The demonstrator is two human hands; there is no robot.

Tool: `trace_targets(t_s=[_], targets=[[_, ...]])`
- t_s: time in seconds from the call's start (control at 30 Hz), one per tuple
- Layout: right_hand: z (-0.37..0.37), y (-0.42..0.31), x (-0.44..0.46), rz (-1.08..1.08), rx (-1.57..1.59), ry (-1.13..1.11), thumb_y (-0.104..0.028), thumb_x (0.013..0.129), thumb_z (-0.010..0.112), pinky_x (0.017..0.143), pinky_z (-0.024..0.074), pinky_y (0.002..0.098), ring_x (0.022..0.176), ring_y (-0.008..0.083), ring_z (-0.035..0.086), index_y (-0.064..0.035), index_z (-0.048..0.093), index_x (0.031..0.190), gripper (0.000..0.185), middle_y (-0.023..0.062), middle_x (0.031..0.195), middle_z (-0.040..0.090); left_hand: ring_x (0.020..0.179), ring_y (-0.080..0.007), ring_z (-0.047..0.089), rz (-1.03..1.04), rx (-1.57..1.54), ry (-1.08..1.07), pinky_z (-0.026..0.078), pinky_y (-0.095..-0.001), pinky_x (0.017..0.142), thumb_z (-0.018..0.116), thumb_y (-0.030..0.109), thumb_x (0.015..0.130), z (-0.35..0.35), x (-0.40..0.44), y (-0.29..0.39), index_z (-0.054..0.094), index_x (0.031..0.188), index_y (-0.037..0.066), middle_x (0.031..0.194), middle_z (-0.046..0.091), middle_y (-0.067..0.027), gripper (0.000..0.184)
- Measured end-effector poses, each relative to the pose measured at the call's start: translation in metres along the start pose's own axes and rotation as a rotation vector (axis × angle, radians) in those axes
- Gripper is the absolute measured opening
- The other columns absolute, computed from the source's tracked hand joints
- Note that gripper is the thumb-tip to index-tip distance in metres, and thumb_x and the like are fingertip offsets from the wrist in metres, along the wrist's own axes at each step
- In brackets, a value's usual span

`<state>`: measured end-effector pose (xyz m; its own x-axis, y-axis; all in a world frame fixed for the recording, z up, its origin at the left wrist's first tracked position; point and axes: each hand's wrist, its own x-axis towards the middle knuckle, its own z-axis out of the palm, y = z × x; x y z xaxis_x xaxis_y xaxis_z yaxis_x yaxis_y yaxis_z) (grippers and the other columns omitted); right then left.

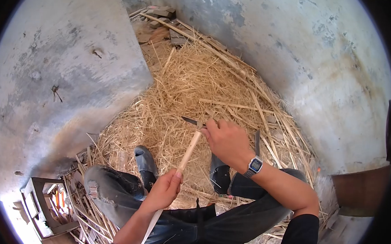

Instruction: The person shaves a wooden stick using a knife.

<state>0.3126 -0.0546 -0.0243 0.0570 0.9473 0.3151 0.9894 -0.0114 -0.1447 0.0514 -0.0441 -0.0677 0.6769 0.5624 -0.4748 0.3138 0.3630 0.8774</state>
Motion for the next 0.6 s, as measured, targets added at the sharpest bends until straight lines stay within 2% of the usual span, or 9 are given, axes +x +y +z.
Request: trace_targets(t_s=[0.07, 0.17, 0.27, 0.33, 0.37, 0.43, 0.47, 0.53, 0.6], targets=[[0.005, 0.004, -0.002, -0.026, -0.006, 0.009, -0.027, 0.098, 0.065, 0.057, 0.0519, 0.0423, 0.066, 0.0282, 0.065, -0.0101, 0.058, 0.094, 0.019, 0.0083, 0.075, 0.060, 0.054, -0.0061, 0.044, -0.016, 0.017, -0.006, 0.037, -0.0251, 0.050, 0.043, 0.034, 0.113, 0.001, 0.000, 0.003, 0.054, 0.095, 0.007, 0.066, 0.050, 0.0026, 0.034], [0.011, 0.009, -0.005, -0.072, -0.066, 0.002, -0.026, 0.101, 0.059, 0.059, 0.0532, 0.0397, 0.070, 0.0256, 0.068, -0.0113, 0.060, 0.102, 0.015, 0.0086, 0.080, 0.063, 0.054, -0.0064, 0.045, 0.003, 0.055, -0.001, 0.037, -0.0256, 0.051, 0.043, 0.034, 0.113, 0.002, 0.002, 0.001, 0.054, 0.095, 0.007, 0.066, 0.049, 0.0028, 0.034], [0.005, 0.005, -0.003, -0.063, -0.028, 0.054, -0.026, 0.096, 0.068, 0.060, 0.0527, 0.0403, 0.069, 0.0290, 0.065, -0.0092, 0.058, 0.095, 0.020, 0.0094, 0.078, 0.060, 0.056, -0.0066, 0.045, 0.000, 0.080, -0.001, 0.038, -0.0259, 0.052, 0.043, 0.034, 0.113, 0.004, 0.003, 0.003, 0.054, 0.095, 0.007, 0.066, 0.049, 0.0027, 0.034], [-0.010, -0.003, -0.001, 0.117, 0.217, -0.035, -0.033, 0.094, 0.072, 0.062, 0.0515, 0.0400, 0.070, 0.0301, 0.064, -0.0080, 0.059, 0.101, 0.029, 0.0100, 0.079, 0.059, 0.057, -0.0065, 0.045, 0.011, 0.086, 0.001, 0.038, -0.0259, 0.053, 0.043, 0.034, 0.113, 0.004, 0.004, 0.001, 0.054, 0.095, 0.006, 0.067, 0.049, 0.0027, 0.034], [-0.010, -0.001, -0.001, 0.116, 0.218, -0.034, -0.033, 0.094, 0.072, 0.062, 0.0515, 0.0400, 0.070, 0.0301, 0.064, -0.0080, 0.059, 0.101, 0.029, 0.0100, 0.079, 0.059, 0.058, -0.0065, 0.045, 0.022, 0.092, 0.003, 0.038, -0.0258, 0.053, 0.043, 0.034, 0.113, 0.004, 0.004, 0.001, 0.054, 0.095, 0.006, 0.067, 0.049, 0.0028, 0.034], [-0.006, 0.004, -0.002, 0.144, 0.468, -0.084, -0.040, 0.091, 0.077, 0.064, 0.0496, 0.0401, 0.068, 0.0300, 0.062, -0.0056, 0.063, 0.098, 0.038, 0.0107, 0.077, 0.059, 0.059, -0.0064, 0.045, 0.005, 0.082, 0.000, 0.038, -0.0257, 0.054, 0.043, 0.033, 0.113, 0.004, 0.004, 0.001, 0.054, 0.095, 0.006, 0.067, 0.049, 0.0029, 0.034], [-0.005, 0.005, -0.001, 0.142, 0.469, -0.084, -0.040, 0.091, 0.077, 0.064, 0.0496, 0.0401, 0.068, 0.0300, 0.062, -0.0056, 0.063, 0.098, 0.038, 0.0107, 0.077, 0.059, 0.059, -0.0063, 0.045, -0.012, 0.072, -0.004, 0.038, -0.0256, 0.054, 0.043, 0.033, 0.113, 0.004, 0.003, 0.001, 0.054, 0.095, 0.006, 0.068, 0.049, 0.0030, 0.034], [-0.002, 0.005, 0.000, 0.104, 0.582, -0.256, -0.042, 0.090, 0.078, 0.066, 0.0490, 0.0380, 0.069, 0.0289, 0.062, -0.0032, 0.068, 0.094, 0.040, 0.0110, 0.078, 0.064, 0.059, -0.0062, 0.045, -0.011, 0.057, -0.010, 0.038, -0.0256, 0.054, 0.043, 0.033, 0.113, 0.005, 0.003, 0.002, 0.054, 0.095, 0.006, 0.068, 0.048, 0.0032, 0.033], [0.006, 0.007, 0.000, 0.119, 0.681, -0.245, -0.041, 0.092, 0.076, 0.064, 0.0491, 0.0380, 0.067, 0.0275, 0.062, -0.0026, 0.068, 0.090, 0.039, 0.0110, 0.075, 0.064, 0.058, -0.0060, 0.045, -0.012, 0.041, -0.017, 0.038, -0.0256, 0.054, 0.043, 0.033, 0.113, 0.004, 0.002, 0.002, 0.054, 0.095, 0.006, 0.067, 0.048, 0.0034, 0.033]])
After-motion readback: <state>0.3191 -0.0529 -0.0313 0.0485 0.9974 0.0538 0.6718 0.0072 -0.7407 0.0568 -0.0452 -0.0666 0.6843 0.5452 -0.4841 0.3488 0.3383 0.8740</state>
